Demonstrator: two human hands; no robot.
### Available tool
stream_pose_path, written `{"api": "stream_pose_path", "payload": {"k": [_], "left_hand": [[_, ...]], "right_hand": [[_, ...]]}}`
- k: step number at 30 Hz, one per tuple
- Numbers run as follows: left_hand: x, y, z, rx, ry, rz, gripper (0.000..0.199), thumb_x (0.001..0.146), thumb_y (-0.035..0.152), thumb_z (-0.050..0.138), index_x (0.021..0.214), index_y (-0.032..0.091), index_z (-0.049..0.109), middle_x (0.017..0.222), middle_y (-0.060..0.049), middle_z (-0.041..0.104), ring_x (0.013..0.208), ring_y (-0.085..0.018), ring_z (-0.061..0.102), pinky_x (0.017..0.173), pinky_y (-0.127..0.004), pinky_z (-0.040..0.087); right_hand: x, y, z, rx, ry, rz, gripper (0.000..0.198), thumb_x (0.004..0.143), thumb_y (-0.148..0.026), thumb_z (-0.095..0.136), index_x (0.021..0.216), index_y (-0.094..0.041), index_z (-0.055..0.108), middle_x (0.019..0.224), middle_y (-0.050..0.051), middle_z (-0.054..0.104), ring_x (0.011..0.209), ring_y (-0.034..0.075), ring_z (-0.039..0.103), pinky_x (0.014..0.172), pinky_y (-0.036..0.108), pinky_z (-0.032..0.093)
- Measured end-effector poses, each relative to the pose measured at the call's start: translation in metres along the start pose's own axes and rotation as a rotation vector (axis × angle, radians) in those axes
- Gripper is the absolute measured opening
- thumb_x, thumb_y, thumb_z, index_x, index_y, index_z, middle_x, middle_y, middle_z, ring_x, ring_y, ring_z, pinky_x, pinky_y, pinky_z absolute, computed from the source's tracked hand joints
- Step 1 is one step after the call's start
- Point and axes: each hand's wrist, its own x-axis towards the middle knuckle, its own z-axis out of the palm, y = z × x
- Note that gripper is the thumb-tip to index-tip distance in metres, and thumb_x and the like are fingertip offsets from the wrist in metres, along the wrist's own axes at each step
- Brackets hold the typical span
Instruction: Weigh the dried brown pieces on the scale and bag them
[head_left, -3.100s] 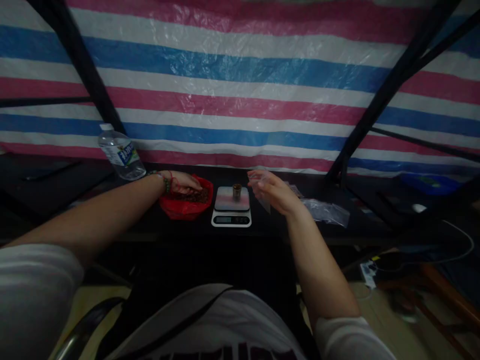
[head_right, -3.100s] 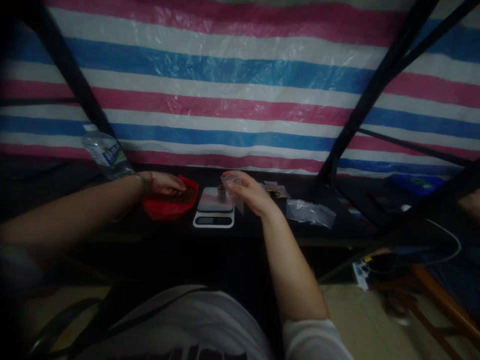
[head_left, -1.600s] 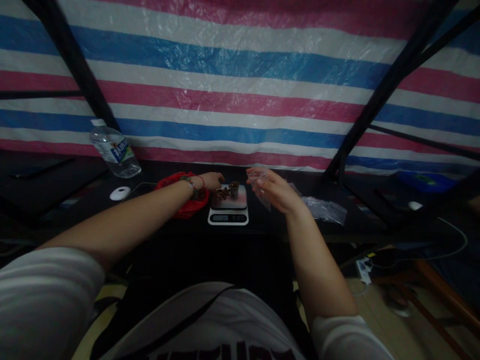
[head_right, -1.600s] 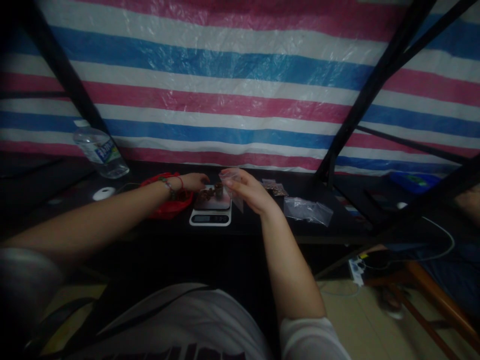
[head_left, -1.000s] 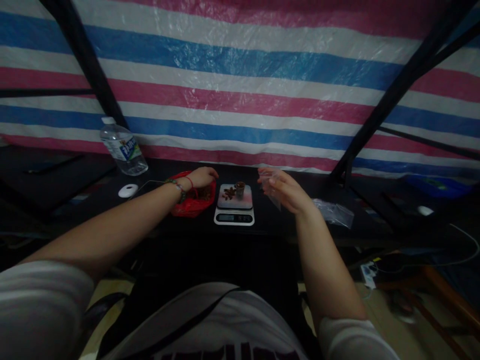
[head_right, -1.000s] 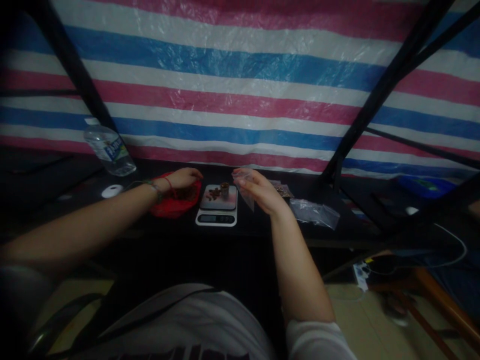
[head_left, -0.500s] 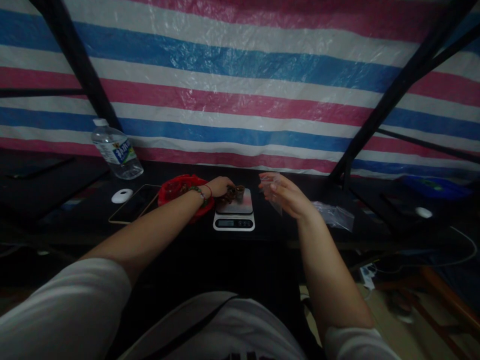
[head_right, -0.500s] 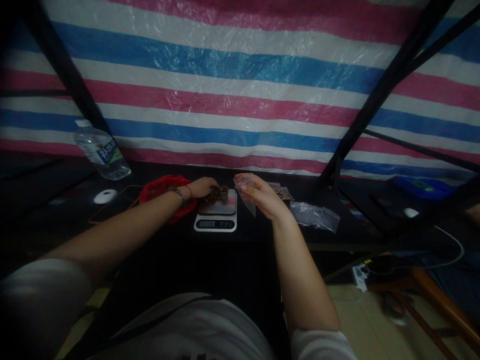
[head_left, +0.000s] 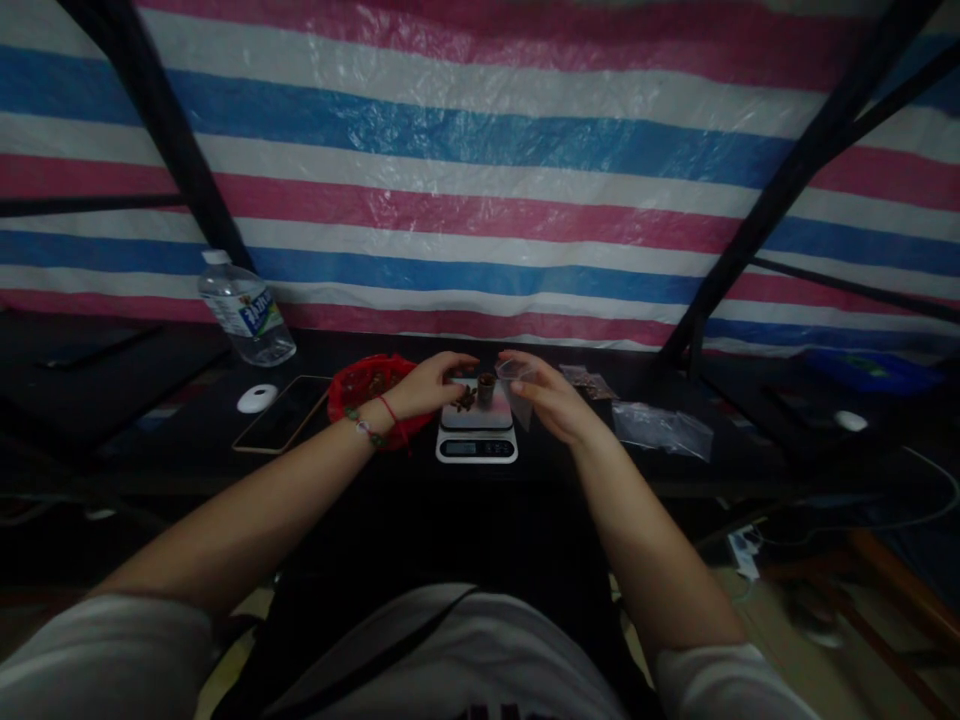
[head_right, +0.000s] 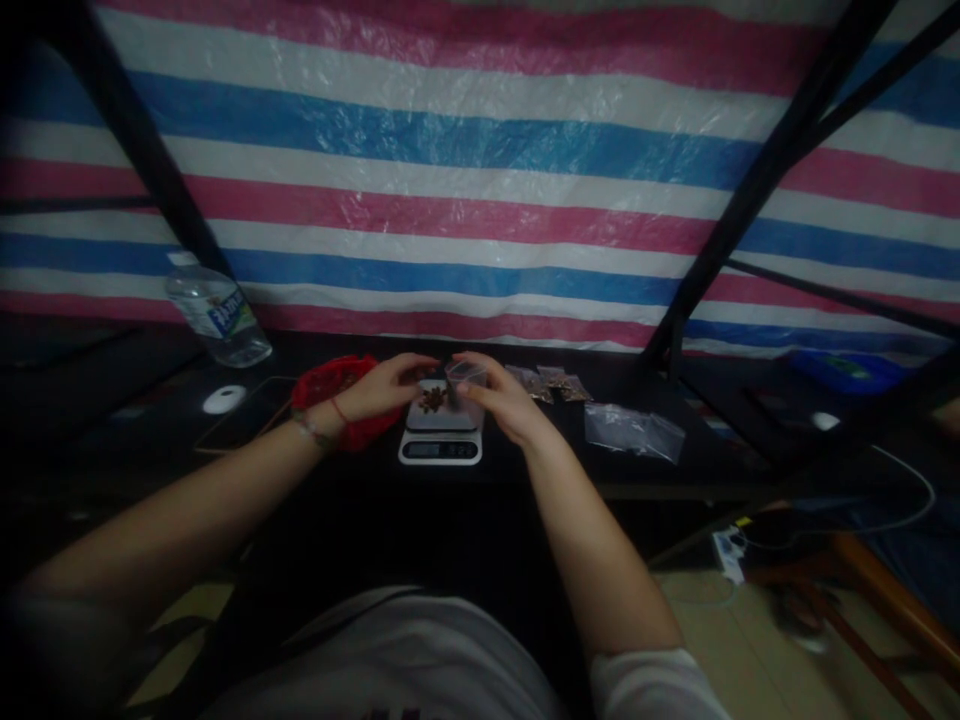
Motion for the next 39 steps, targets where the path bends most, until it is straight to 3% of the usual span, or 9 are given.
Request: {"api": "stream_pose_path", "payload": {"k": [2, 4, 9, 15, 19, 23, 29, 34, 39], "left_hand": [[-0.018, 0.022, 0.001, -0.112, 0.022, 0.098, 0.070, 0.069, 0.025, 0.067, 0.135, 0.015, 0.043, 0.132, -0.013, 0.052, 0.116, -0.024, 0.053, 0.097, -0.038, 0.044], [-0.031, 0.037, 0.007, -0.146, 0.050, 0.155, 0.080, 0.063, 0.031, 0.075, 0.134, 0.015, 0.041, 0.133, -0.015, 0.050, 0.119, -0.028, 0.051, 0.100, -0.041, 0.041], [-0.050, 0.040, 0.023, -0.215, 0.182, 0.009, 0.058, 0.065, 0.032, 0.075, 0.115, 0.014, 0.052, 0.113, -0.011, 0.062, 0.103, -0.025, 0.060, 0.090, -0.039, 0.047], [-0.064, 0.027, 0.014, -0.046, 0.241, -0.044, 0.041, 0.071, 0.031, 0.066, 0.107, 0.016, 0.053, 0.101, -0.006, 0.064, 0.090, -0.020, 0.062, 0.080, -0.033, 0.050], [-0.072, 0.020, 0.003, 0.195, 0.268, 0.022, 0.049, 0.070, 0.031, 0.067, 0.113, 0.015, 0.052, 0.108, -0.010, 0.061, 0.099, -0.023, 0.059, 0.088, -0.037, 0.047], [-0.076, 0.018, -0.001, 0.411, 0.187, 0.087, 0.051, 0.070, 0.028, 0.065, 0.117, 0.016, 0.051, 0.110, -0.011, 0.060, 0.103, -0.025, 0.056, 0.093, -0.039, 0.043], [-0.077, 0.024, 0.004, 0.567, 0.113, 0.045, 0.051, 0.070, 0.029, 0.062, 0.118, 0.016, 0.051, 0.105, -0.010, 0.061, 0.098, -0.025, 0.056, 0.091, -0.039, 0.043], [-0.077, 0.023, 0.008, 0.614, 0.097, -0.045, 0.055, 0.070, 0.032, 0.062, 0.121, 0.016, 0.049, 0.109, -0.011, 0.060, 0.103, -0.027, 0.056, 0.093, -0.040, 0.042], [-0.079, 0.027, 0.012, 0.575, 0.080, -0.001, 0.062, 0.072, 0.029, 0.059, 0.129, 0.016, 0.042, 0.112, -0.012, 0.059, 0.104, -0.028, 0.055, 0.095, -0.041, 0.039]], "right_hand": [[0.002, 0.013, 0.020, 0.097, 0.021, -0.016, 0.054, 0.064, -0.031, 0.076, 0.115, -0.028, 0.059, 0.116, 0.002, 0.060, 0.110, 0.020, 0.053, 0.098, 0.037, 0.040], [0.002, 0.027, 0.041, 0.198, 0.060, -0.011, 0.058, 0.062, -0.031, 0.077, 0.116, -0.029, 0.057, 0.115, 0.002, 0.060, 0.109, 0.021, 0.054, 0.096, 0.038, 0.043], [-0.002, 0.049, 0.075, 0.345, 0.105, 0.033, 0.052, 0.062, -0.032, 0.076, 0.112, -0.028, 0.058, 0.111, 0.002, 0.061, 0.106, 0.021, 0.056, 0.096, 0.038, 0.043], [-0.009, 0.049, 0.078, 0.320, 0.068, 0.068, 0.053, 0.066, -0.040, 0.072, 0.116, -0.028, 0.055, 0.120, 0.005, 0.057, 0.112, 0.022, 0.053, 0.090, 0.033, 0.047], [-0.004, 0.048, 0.070, 0.157, 0.095, 0.104, 0.034, 0.075, -0.047, 0.062, 0.102, -0.026, 0.059, 0.110, 0.004, 0.061, 0.092, 0.019, 0.061, 0.074, 0.031, 0.051], [0.001, 0.049, 0.062, -0.140, 0.042, 0.112, 0.027, 0.073, -0.041, 0.064, 0.092, -0.023, 0.062, 0.094, 0.003, 0.064, 0.075, 0.016, 0.062, 0.066, 0.030, 0.051], [0.000, 0.045, 0.056, -0.436, -0.008, -0.041, 0.017, 0.074, -0.033, 0.060, 0.087, -0.021, 0.063, 0.092, 0.002, 0.066, 0.079, 0.015, 0.061, 0.076, 0.030, 0.049], [-0.002, 0.037, 0.056, -0.568, -0.019, -0.076, 0.014, 0.076, -0.028, 0.058, 0.085, -0.019, 0.063, 0.093, 0.002, 0.066, 0.075, 0.014, 0.060, 0.071, 0.028, 0.047], [-0.002, 0.042, 0.057, -0.678, -0.225, -0.026, 0.016, 0.079, -0.018, 0.054, 0.084, -0.018, 0.069, 0.081, 0.003, 0.068, 0.075, 0.017, 0.061, 0.072, 0.031, 0.046]]}}
